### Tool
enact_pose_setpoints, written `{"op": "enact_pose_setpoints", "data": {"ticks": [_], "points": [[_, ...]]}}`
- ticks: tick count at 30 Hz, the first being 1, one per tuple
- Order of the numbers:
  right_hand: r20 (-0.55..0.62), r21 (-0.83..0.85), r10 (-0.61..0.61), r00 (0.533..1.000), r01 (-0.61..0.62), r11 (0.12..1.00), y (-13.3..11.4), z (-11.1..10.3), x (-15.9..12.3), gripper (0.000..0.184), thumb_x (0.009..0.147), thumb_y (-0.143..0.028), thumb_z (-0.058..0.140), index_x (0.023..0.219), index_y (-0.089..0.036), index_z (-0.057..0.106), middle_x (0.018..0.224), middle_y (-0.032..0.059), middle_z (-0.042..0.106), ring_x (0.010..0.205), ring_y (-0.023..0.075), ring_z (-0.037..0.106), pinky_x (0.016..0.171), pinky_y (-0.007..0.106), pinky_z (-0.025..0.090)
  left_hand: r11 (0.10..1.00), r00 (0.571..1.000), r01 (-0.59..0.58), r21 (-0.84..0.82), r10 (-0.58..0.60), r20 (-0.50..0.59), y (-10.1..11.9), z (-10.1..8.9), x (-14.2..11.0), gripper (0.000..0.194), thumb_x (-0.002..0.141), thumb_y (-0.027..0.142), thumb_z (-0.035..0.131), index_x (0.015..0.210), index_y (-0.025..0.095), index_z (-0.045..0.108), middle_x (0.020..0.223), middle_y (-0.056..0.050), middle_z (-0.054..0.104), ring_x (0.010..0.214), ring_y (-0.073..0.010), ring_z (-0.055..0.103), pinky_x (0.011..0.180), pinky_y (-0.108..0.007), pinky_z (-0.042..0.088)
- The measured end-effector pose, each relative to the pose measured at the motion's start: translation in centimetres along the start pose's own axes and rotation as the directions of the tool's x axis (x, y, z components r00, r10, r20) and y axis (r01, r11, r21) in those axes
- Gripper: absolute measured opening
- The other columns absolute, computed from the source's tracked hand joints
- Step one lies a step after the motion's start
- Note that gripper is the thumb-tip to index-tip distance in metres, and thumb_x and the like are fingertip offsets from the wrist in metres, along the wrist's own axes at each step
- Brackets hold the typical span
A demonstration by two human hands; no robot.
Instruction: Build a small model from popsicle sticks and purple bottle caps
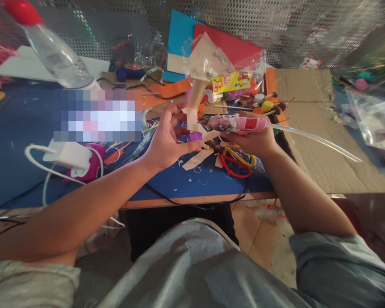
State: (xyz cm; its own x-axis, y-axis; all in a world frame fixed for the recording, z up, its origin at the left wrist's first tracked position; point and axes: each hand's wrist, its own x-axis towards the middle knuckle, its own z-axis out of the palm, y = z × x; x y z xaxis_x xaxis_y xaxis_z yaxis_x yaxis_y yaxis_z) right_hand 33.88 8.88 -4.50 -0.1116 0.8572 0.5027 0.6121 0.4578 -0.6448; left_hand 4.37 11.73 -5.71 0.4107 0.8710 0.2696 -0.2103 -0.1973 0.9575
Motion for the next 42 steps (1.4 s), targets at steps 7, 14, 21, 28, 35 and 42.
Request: {"op": "enact_pose_setpoints", "data": {"ticks": [7, 14, 21, 28, 35, 42], "points": [[-0.030, 0.076, -0.030, 0.999, 0.033, 0.997, 0.1, 0.6, -0.2, 0.019, 0.090, -0.046, 0.097, 0.100, -0.032, 0.089, 0.104, 0.0060, 0.087, 0.106, 0.0336, 0.086, 0.106, 0.058, 0.072, 1.000, 1.000, 0.020, -0.007, -0.020, 0.018, 0.1, 0.2, -0.2, 0.111, 0.065, 0.063, 0.115, 0.152, 0.035, 0.052, 0.147, -0.014, 0.068, 0.109, -0.0326, 0.081, 0.078, -0.048, 0.076], [-0.082, 0.100, -0.033, 0.996, 0.041, 0.994, 0.0, 0.3, 0.0, 0.031, 0.089, -0.062, 0.096, 0.101, -0.034, 0.089, 0.114, 0.0080, 0.087, 0.117, 0.0348, 0.084, 0.111, 0.058, 0.072, 0.999, 0.998, 0.049, -0.002, -0.049, 0.044, 0.3, 0.2, -0.4, 0.110, 0.068, 0.055, 0.115, 0.155, 0.032, 0.053, 0.145, -0.013, 0.069, 0.118, -0.0325, 0.078, 0.097, -0.056, 0.075], [0.026, 0.107, -0.064, 0.998, 0.061, 0.992, -0.5, 0.8, 0.1, 0.036, 0.090, -0.062, 0.095, 0.099, -0.028, 0.085, 0.101, 0.0068, 0.087, 0.097, 0.0298, 0.085, 0.095, 0.048, 0.075, 0.993, 0.994, 0.106, -0.046, -0.104, 0.037, 0.4, 0.2, -0.5, 0.103, 0.070, 0.041, 0.113, 0.154, 0.031, 0.053, 0.148, -0.013, 0.066, 0.117, -0.0314, 0.078, 0.089, -0.052, 0.076], [0.071, 0.089, -0.087, 0.994, 0.080, 0.993, -0.6, 0.5, 0.4, 0.031, 0.092, -0.052, 0.093, 0.090, -0.026, 0.076, 0.091, 0.0043, 0.079, 0.087, 0.0263, 0.079, 0.088, 0.045, 0.072, 0.993, 0.994, 0.103, -0.055, -0.100, 0.053, 0.4, 0.3, -0.5, 0.103, 0.071, 0.046, 0.113, 0.154, 0.032, 0.054, 0.150, -0.014, 0.069, 0.115, -0.0312, 0.079, 0.089, -0.052, 0.077], [0.100, 0.025, 0.047, 0.994, -0.050, 0.998, -0.8, 0.2, 0.5, 0.036, 0.082, -0.054, 0.099, 0.085, -0.028, 0.074, 0.088, 0.0033, 0.078, 0.089, 0.0276, 0.078, 0.086, 0.044, 0.069, 0.999, 0.999, 0.035, -0.006, -0.035, 0.020, -0.4, 0.1, -0.2, 0.102, 0.067, 0.045, 0.115, 0.149, 0.032, 0.056, 0.150, -0.015, 0.072, 0.108, -0.0295, 0.080, 0.080, -0.046, 0.077], [0.096, 0.027, 0.044, 0.994, -0.047, 0.999, -0.5, 0.1, 0.4, 0.038, 0.084, -0.057, 0.098, 0.085, -0.027, 0.074, 0.090, 0.0040, 0.081, 0.087, 0.0265, 0.078, 0.090, 0.045, 0.072, 1.000, 1.000, -0.006, 0.028, 0.007, -0.012, -0.7, 0.1, -0.1, 0.104, 0.065, 0.056, 0.115, 0.149, 0.032, 0.059, 0.147, -0.014, 0.074, 0.102, -0.0266, 0.080, 0.075, -0.042, 0.076]]}}
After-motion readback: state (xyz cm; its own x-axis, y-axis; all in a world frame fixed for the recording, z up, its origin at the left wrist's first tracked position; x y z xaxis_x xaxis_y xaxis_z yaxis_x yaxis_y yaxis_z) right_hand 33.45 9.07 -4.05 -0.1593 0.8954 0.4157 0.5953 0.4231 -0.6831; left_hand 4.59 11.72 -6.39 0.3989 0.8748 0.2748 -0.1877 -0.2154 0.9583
